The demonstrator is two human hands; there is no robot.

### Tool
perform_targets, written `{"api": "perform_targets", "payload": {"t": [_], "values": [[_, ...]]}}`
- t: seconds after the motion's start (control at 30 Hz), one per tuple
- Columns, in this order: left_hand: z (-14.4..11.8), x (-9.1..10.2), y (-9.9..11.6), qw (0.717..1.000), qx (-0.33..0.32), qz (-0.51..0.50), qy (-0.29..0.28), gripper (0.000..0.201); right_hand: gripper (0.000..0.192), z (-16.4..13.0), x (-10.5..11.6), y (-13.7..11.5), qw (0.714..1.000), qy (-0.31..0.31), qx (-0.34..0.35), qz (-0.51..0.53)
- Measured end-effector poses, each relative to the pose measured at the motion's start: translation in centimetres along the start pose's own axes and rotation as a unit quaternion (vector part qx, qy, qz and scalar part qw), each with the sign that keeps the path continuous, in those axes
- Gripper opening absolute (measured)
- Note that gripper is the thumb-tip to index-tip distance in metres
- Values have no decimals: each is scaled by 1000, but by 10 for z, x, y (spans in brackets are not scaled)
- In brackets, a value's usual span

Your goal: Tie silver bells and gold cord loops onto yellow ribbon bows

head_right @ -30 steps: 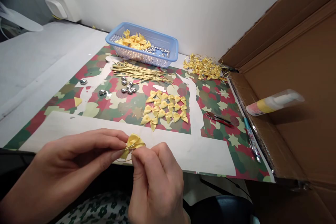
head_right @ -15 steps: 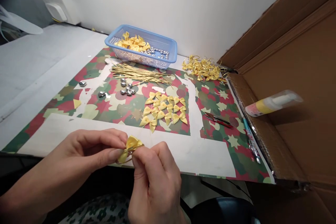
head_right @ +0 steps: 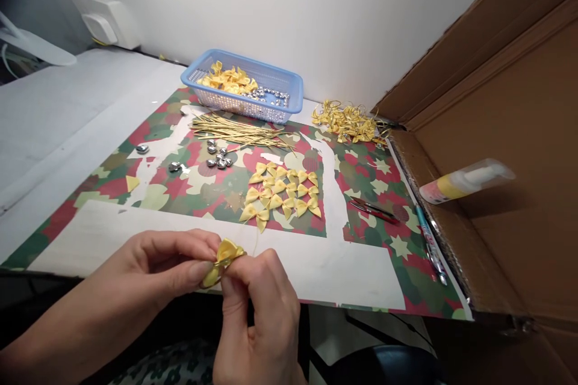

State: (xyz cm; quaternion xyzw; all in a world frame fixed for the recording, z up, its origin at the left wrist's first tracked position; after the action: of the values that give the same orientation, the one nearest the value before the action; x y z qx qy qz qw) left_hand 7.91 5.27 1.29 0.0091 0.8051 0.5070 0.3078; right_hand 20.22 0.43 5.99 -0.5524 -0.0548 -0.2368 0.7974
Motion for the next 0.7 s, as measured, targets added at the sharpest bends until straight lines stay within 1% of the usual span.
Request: {"api": "perform_targets", "payload": {"t": [0.17, 0.27, 0.4, 0.57, 0.7], "values": [[0, -7, -3, 999, 20, -35, -10, 8, 21, 1, 0, 2, 1000, 0, 3, 1], [-1, -7, -5, 999, 28, -37, -10, 5, 20, 2, 1, 1, 1000, -5, 10, -3], [-2, -6, -5, 999, 33, -29, -11, 7, 18, 3, 2, 1, 1000, -12, 2, 5], [-2, -4, -7, 999, 41, -34, 0, 7, 18, 5, 3, 1, 999, -24, -2, 25], [-3, -2, -10, 998, 53, -38, 15, 2, 19, 5, 5, 3, 999, -25, -13, 18]]}}
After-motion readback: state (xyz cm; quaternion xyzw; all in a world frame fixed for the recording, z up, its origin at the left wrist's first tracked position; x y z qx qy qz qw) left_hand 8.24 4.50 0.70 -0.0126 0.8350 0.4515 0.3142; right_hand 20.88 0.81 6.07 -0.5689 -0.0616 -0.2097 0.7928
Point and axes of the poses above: each hand's wrist, its own z-axis towards the middle knuckle, its own x-axis out of the back of the hand, y = z × x, the point moved 9 cm from there along z, towards the middle knuckle
